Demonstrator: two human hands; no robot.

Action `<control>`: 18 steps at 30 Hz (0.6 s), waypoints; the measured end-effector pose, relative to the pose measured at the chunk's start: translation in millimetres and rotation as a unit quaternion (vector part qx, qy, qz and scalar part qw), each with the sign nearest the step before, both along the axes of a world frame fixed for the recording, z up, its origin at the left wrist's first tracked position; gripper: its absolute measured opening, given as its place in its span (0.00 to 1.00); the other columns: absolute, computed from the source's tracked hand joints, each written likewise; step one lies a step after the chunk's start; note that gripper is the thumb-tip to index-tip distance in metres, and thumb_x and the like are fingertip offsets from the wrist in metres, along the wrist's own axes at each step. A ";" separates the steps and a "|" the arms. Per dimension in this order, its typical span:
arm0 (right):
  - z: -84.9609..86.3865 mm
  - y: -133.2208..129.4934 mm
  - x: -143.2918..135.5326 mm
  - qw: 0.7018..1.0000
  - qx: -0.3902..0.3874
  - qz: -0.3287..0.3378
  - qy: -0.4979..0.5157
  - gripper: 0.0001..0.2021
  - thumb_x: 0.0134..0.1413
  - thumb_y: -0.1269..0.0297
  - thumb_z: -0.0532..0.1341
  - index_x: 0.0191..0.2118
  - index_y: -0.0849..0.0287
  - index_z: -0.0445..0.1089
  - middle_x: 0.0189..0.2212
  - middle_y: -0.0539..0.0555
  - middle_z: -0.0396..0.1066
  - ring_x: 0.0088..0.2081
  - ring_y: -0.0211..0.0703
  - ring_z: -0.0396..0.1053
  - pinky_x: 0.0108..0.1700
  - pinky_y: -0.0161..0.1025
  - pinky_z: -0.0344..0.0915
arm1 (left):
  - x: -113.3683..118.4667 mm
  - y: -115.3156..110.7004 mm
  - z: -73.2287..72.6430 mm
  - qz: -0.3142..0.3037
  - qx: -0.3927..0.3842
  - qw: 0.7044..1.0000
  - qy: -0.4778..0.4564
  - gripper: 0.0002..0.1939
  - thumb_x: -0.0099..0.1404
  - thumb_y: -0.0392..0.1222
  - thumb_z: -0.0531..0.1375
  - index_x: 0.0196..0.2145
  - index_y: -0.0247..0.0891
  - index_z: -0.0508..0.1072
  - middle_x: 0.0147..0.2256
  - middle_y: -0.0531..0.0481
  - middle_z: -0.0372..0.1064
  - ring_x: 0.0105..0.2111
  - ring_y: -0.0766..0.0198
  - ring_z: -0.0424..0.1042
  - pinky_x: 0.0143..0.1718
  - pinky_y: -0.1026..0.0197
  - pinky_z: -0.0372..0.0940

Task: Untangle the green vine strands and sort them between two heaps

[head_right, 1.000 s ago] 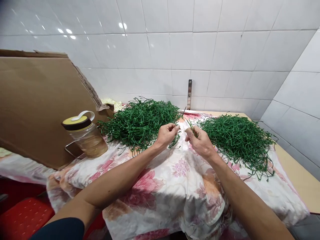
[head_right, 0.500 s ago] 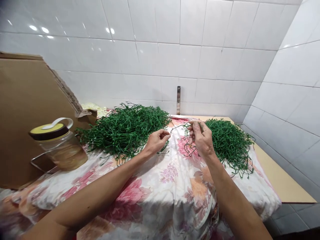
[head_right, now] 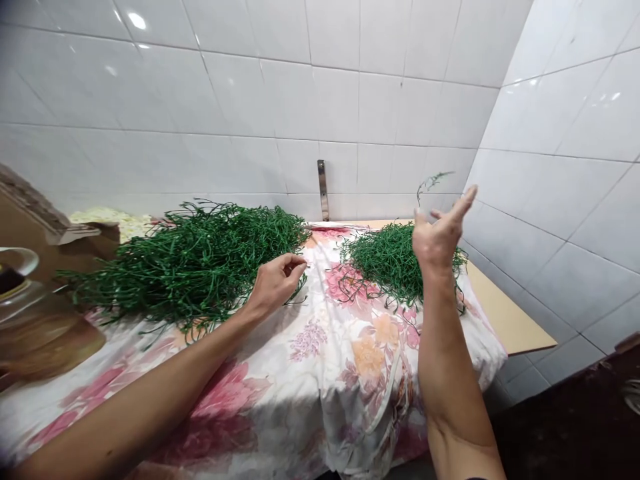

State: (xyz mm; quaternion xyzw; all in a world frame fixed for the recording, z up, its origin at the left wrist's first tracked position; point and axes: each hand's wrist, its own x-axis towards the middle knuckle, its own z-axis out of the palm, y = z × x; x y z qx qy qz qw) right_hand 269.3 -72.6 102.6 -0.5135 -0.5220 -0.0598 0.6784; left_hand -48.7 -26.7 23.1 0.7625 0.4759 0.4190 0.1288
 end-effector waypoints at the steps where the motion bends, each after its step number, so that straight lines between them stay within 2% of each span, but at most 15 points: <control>1: -2.3 -1.0 -7.5 0.999 -0.024 -0.027 0.010 0.51 0.58 0.64 0.64 0.75 0.56 0.28 0.68 0.75 0.51 0.46 0.56 0.74 0.40 0.52 0.77 | -0.9 -2.0 2.2 0.006 0.019 0.999 0.039 0.12 0.68 0.46 0.55 0.38 0.39 0.77 0.36 0.46 0.77 0.33 0.59 0.72 0.39 0.60 0.64; 4: -13.6 -0.7 -52.5 0.991 -0.119 0.024 -0.059 0.40 0.62 0.64 0.61 0.74 0.63 0.43 0.59 0.73 0.65 0.42 0.56 0.74 0.46 0.57 0.75 | -6.0 -11.3 15.3 0.052 0.046 0.976 0.207 0.15 0.70 0.48 0.53 0.41 0.40 0.77 0.41 0.42 0.76 0.40 0.54 0.74 0.41 0.57 0.64; 6: -25.4 2.3 -86.5 0.978 -0.152 0.082 -0.120 0.31 0.65 0.65 0.58 0.70 0.64 0.53 0.54 0.70 0.71 0.43 0.55 0.74 0.50 0.56 0.73 | -10.2 -17.3 26.0 0.083 0.011 0.946 0.312 0.15 0.69 0.51 0.55 0.43 0.41 0.76 0.41 0.41 0.75 0.41 0.49 0.75 0.39 0.55 0.63; 9: -49.0 8.4 -123.0 0.945 -0.203 0.136 -0.217 0.24 0.64 0.69 0.57 0.65 0.63 0.62 0.50 0.64 0.75 0.44 0.52 0.75 0.53 0.52 0.71 | -13.6 -22.1 34.9 0.096 -0.077 0.916 0.381 0.17 0.64 0.57 0.60 0.39 0.41 0.75 0.40 0.38 0.76 0.41 0.44 0.75 0.39 0.53 0.63; 11: -65.4 11.2 -135.9 0.926 -0.218 0.162 -0.261 0.22 0.63 0.70 0.58 0.61 0.64 0.65 0.50 0.63 0.76 0.44 0.51 0.75 0.53 0.49 0.69 | -12.0 -23.4 33.2 0.076 -0.124 0.913 0.382 0.19 0.59 0.59 0.64 0.38 0.40 0.74 0.37 0.38 0.76 0.40 0.42 0.75 0.38 0.54 0.62; 13: -78.2 12.6 -142.0 0.916 -0.226 0.185 -0.275 0.20 0.61 0.71 0.59 0.58 0.64 0.68 0.48 0.62 0.77 0.44 0.51 0.76 0.53 0.47 0.69 | -8.5 -23.8 26.9 0.050 -0.122 0.924 0.358 0.16 0.58 0.53 0.66 0.39 0.41 0.73 0.37 0.39 0.77 0.39 0.45 0.75 0.38 0.55 0.62; 15: -85.5 13.9 -143.4 0.917 -0.236 0.194 -0.254 0.19 0.59 0.71 0.59 0.55 0.62 0.70 0.44 0.60 0.79 0.44 0.50 0.76 0.51 0.45 0.69 | -5.5 -21.8 19.1 0.010 -0.109 0.939 0.326 0.12 0.59 0.42 0.64 0.42 0.42 0.73 0.38 0.40 0.77 0.38 0.48 0.75 0.36 0.57 0.60; 18: -89.3 17.6 -139.8 0.928 -0.265 0.191 -0.178 0.15 0.59 0.68 0.60 0.51 0.60 0.72 0.39 0.58 0.80 0.38 0.47 0.78 0.45 0.43 0.70 | -6.1 -13.8 10.4 -0.031 -0.084 0.964 0.250 0.15 0.58 0.35 0.61 0.44 0.42 0.74 0.35 0.43 0.77 0.36 0.50 0.74 0.34 0.58 0.58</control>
